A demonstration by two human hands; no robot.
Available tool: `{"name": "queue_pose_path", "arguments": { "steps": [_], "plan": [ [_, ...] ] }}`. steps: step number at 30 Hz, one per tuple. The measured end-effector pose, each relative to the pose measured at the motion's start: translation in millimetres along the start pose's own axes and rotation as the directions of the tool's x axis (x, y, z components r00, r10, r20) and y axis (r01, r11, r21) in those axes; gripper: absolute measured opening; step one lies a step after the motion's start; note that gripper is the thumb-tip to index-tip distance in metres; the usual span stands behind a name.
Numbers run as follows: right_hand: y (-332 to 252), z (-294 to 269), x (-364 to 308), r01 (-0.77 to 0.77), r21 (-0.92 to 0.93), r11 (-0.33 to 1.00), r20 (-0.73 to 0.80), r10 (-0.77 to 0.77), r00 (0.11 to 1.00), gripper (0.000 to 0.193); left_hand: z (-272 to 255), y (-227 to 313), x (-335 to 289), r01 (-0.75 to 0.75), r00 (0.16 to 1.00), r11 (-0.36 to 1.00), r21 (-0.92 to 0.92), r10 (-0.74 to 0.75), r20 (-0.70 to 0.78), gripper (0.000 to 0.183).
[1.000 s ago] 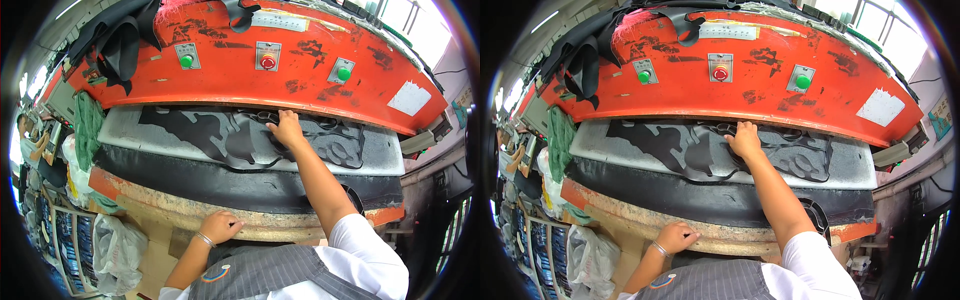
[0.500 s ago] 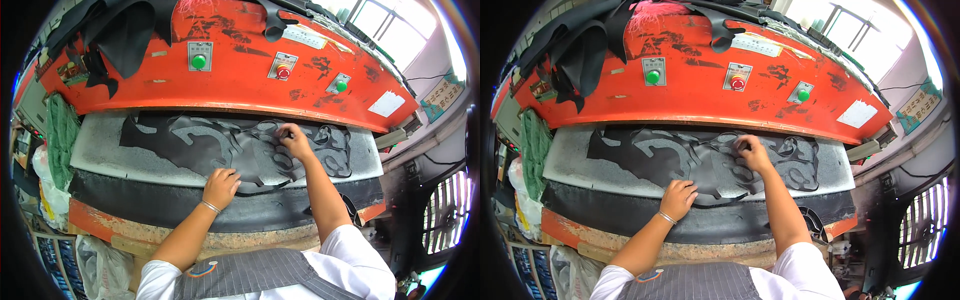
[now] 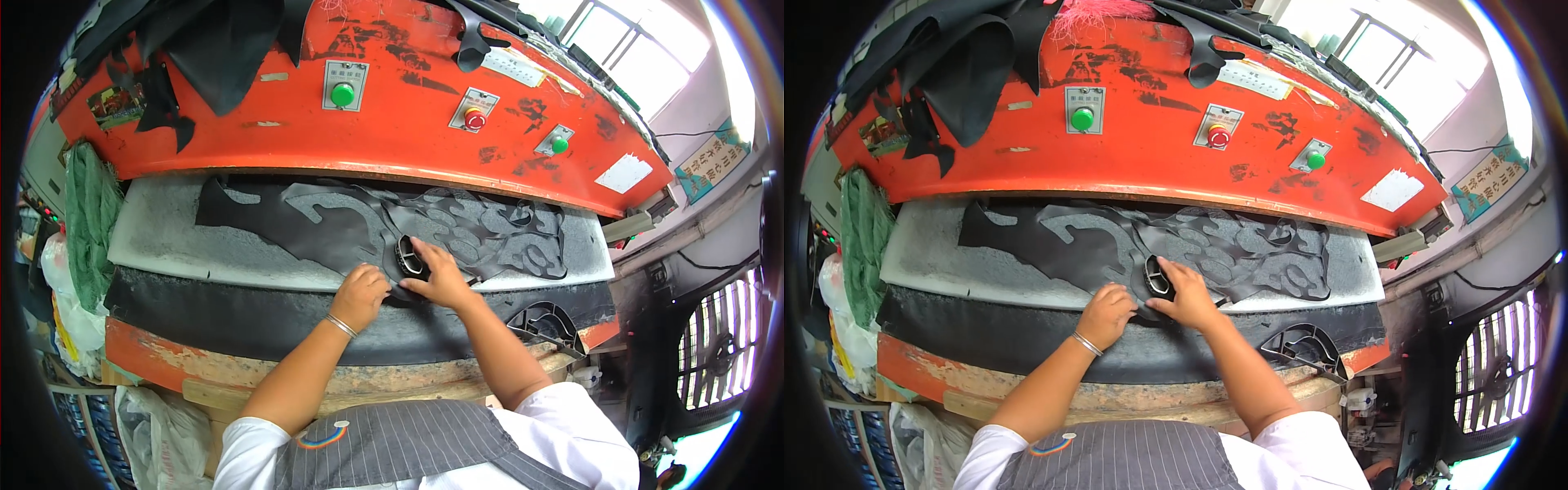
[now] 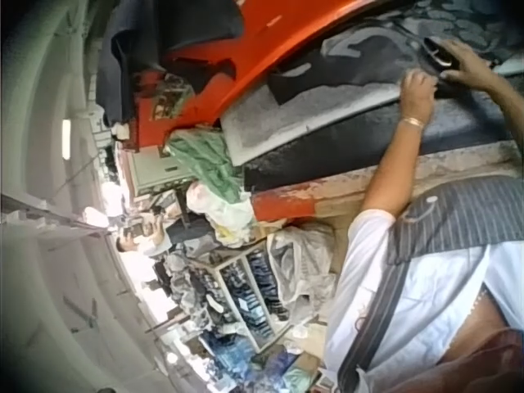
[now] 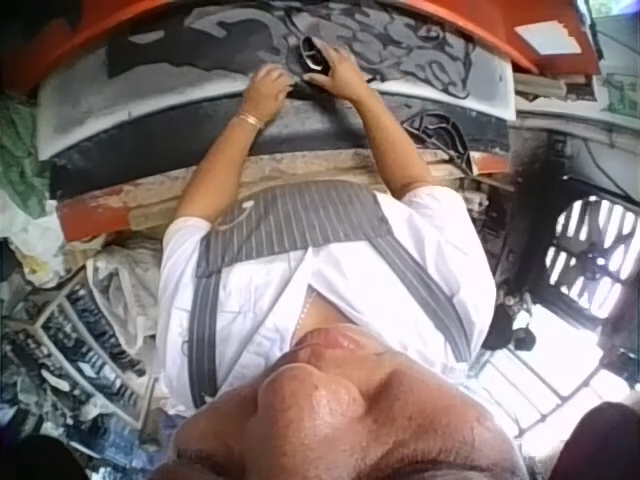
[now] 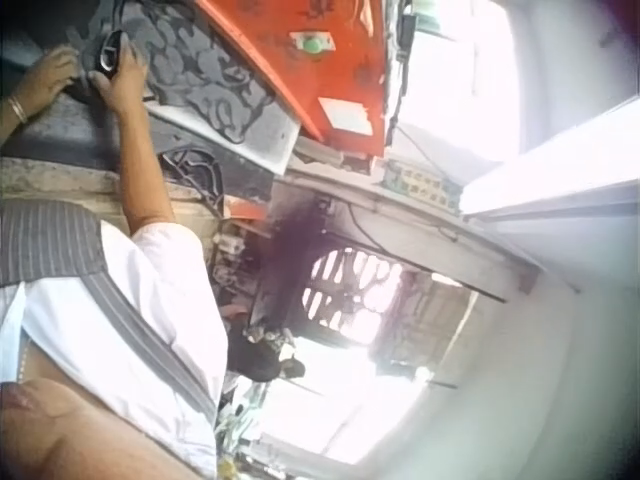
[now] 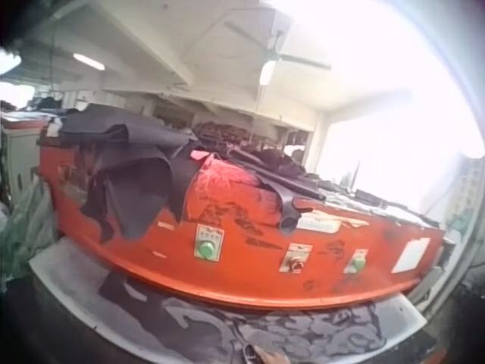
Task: Operating a hydraulic press with metal dies to cut shoe components from sheets of leather.
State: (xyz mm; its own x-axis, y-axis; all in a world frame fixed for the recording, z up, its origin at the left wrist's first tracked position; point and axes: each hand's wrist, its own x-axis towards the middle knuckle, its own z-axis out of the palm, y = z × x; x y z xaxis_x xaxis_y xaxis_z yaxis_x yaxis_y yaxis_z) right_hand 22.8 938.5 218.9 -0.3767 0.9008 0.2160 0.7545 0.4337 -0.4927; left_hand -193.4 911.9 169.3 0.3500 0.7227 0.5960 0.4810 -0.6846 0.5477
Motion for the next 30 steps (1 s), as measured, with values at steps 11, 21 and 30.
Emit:
{"name": "queue_pose_path", "arguments": {
  "steps": [11, 21, 30],
  "plan": [
    [17.2, 15.4, -12.2, 0.188, -0.004, 0.982, -0.24, -0.184, 0.953, 0.05, -6.5, 13.3, 4.7, 0.045, 0.995, 0.999, -0.019, -0.043, 0.095, 0.013],
    [12.7, 10.3, -8.9, 0.239, -0.032, 0.971, -0.282, -0.238, 0.929, 0.047, -8.1, 19.4, 12.0, 0.131, 0.983, 0.991, 0.025, -0.133, 0.127, 0.01],
    [5.4, 4.3, -17.5, 0.191, -0.038, 0.981, -0.241, -0.194, 0.951, 0.057, -24.7, 39.5, 10.8, 0.136, 0.973, 0.989, 0.056, -0.144, 0.183, 0.022]
  ]
}}
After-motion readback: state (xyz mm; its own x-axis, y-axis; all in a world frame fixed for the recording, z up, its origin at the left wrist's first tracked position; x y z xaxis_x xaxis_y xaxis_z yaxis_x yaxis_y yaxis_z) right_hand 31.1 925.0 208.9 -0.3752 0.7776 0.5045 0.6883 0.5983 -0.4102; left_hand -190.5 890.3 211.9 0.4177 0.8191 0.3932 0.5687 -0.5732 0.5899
